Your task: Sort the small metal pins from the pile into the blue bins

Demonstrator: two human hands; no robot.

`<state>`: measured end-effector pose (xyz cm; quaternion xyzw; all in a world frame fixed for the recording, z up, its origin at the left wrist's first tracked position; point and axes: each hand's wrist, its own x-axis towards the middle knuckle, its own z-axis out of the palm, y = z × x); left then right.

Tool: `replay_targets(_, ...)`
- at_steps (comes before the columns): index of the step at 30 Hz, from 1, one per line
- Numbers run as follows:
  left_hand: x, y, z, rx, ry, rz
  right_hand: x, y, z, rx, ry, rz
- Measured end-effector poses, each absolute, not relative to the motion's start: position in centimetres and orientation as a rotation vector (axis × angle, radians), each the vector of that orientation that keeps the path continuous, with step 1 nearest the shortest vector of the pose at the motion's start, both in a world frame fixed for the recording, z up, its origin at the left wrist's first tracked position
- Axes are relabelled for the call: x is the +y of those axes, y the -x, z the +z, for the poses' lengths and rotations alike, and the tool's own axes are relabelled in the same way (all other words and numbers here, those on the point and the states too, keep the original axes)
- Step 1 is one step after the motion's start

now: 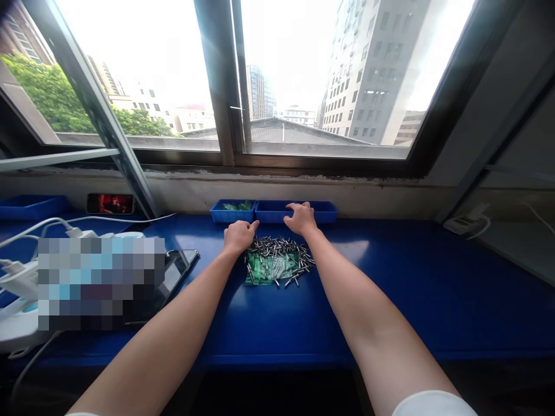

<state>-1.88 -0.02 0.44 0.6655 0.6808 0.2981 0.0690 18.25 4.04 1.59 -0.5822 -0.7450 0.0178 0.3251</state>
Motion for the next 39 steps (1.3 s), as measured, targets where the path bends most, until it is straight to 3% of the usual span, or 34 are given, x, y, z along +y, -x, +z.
replay_targets(11,0.1,1.8,0.3,2.025,-2.007,0.850,6.3,-18.2,2.0,-2.242,1.629,-0.045)
replay_targets(22,0.3,1.6,0.4,1.989,-2.021,0.845,5.8,-22.5,2.5,-1.827,1.781,-0.198)
replay_targets(26,0.4,1.5,0.4,1.996,-2.034,0.799,5.3,-24.8,1.5,-1.886,1.911,-0.089)
replay_targets(31,0.9,1.4,-0.1,1.876,-2.165,0.734,3.1,-23.6,0.7,-1.707,1.698,-0.090)
replay_targets(39,0.7,0.9,-0.3,1.824,-2.359,0.620,-0.4,-20.5,0.6,-2.040,1.588,0.381)
